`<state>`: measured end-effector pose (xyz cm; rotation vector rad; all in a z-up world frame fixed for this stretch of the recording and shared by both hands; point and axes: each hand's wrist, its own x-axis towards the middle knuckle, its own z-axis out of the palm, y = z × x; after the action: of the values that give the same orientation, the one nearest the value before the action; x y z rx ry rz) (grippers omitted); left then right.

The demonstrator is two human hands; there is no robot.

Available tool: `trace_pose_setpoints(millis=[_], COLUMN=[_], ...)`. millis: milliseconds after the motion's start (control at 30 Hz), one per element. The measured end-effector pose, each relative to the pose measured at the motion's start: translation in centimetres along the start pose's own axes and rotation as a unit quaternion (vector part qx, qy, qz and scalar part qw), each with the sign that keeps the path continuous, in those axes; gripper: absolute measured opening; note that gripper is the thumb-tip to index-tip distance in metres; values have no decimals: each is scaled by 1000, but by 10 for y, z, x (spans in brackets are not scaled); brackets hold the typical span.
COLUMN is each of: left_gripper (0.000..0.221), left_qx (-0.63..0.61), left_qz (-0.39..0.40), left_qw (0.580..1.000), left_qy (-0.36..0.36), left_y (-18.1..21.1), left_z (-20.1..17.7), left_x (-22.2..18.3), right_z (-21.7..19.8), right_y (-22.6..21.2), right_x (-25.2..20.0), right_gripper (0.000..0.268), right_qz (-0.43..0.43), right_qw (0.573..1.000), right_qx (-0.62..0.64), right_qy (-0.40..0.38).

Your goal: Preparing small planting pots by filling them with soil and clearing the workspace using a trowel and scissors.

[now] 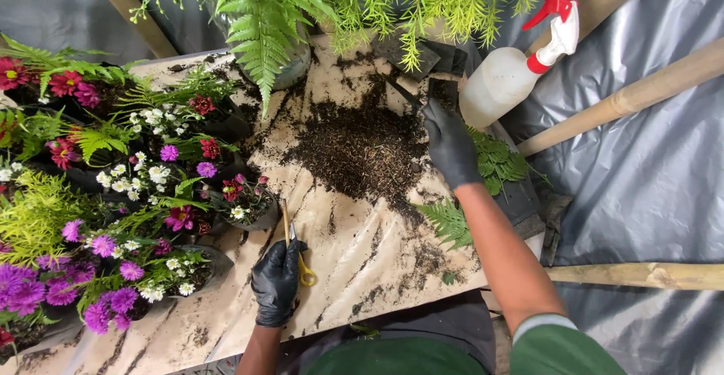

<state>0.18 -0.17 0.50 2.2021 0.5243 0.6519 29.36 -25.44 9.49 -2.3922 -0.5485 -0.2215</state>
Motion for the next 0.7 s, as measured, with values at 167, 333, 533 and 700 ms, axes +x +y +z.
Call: trace_pose_setpoints(millis=[167, 333, 533, 700], left_gripper=[18, 18, 17, 19], left_qx=[-6, -6, -8, -22], left_qz=[-7, 0, 4, -39], left_qw=[1000, 1000, 1000, 999], left_qy=[2, 4, 12, -7], left_y=[-5, -7, -9, -4], left_z=[2, 2, 4, 1], left_x=[-2, -1, -4, -2], right_z=[25, 7, -11, 18], right_y=[24, 6, 3, 21], right_x=[-5, -64, -78, -90], right_gripper=[41, 43, 47, 47], right_qz=[-19, -16, 57, -14], right_qw=[1000, 998, 994, 999], right_qx=[-4, -3, 88, 33], right_qy=[4, -68, 35, 16])
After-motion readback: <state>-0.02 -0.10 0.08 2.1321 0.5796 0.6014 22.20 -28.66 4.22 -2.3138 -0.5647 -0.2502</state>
